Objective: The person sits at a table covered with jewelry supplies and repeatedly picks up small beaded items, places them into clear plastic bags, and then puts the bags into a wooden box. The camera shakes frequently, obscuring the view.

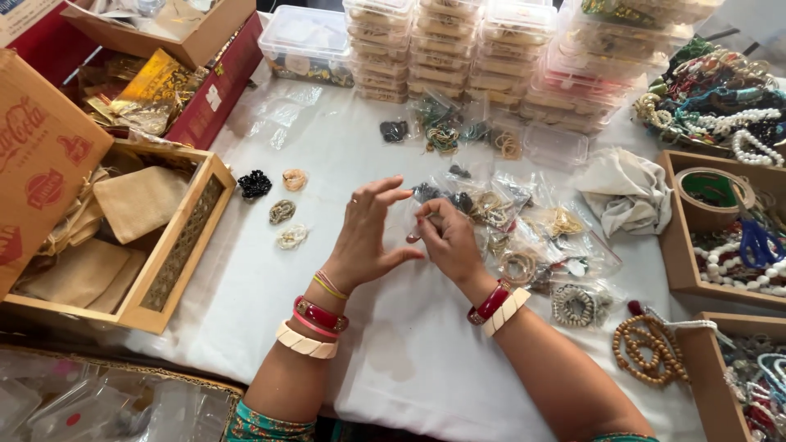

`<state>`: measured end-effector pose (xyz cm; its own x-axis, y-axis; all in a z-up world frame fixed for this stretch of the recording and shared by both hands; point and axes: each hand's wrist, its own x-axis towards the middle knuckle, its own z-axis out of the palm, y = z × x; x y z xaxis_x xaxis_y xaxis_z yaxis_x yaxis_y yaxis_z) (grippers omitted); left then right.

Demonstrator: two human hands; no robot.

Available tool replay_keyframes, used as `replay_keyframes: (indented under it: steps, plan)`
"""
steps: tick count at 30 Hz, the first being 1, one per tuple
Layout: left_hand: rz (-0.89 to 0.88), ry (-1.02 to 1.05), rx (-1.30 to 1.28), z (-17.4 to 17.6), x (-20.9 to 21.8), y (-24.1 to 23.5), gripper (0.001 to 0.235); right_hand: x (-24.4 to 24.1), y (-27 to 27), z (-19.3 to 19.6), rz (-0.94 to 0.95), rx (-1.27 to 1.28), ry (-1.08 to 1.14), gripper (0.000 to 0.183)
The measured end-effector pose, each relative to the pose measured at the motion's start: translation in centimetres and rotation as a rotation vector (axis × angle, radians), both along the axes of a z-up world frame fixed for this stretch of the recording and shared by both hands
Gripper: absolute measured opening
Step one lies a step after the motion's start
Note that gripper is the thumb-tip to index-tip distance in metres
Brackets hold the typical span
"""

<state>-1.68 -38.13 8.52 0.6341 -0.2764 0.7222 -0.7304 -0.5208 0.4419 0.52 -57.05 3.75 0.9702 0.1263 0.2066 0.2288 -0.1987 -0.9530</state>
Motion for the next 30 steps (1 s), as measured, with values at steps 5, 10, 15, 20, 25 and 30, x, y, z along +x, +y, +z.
replay_keyframes:
  steps: [5, 10, 15, 20, 25, 30]
  plan:
    - [0.050, -0.009, 0.148, -1.9, 0.2, -0.7, 0.086, -0.3, 0.5, 0.0, 0.204, 0.192, -0.007, 0.004]
    - [0.188, -0.013, 0.235, -3.7, 0.7, -0.6, 0.070, -0.9, 1.0, -0.4, -0.059, -0.217, -0.258, 0.006]
    - [0.194, -0.091, 0.340, -2.1, 0.4, -0.6, 0.067, 0.4, -0.4, -1.9, -0.061, -0.170, -0.151, 0.004]
    - [0.224, -0.159, 0.336, -3.9, 1.4, -0.8, 0.045, 0.3, -0.8, -1.1, 0.045, -0.031, 0.005, 0.004]
    - [0.268, -0.135, 0.257, -3.8, 1.6, 0.1, 0.020, -0.1, -0.4, -0.4, 0.001, 0.089, 0.090, 0.008]
    - [0.361, -0.197, 0.020, -1.9, 1.2, 1.8, 0.028, 2.3, 0.8, -3.5, 0.085, 0.104, 0.123, 0.019]
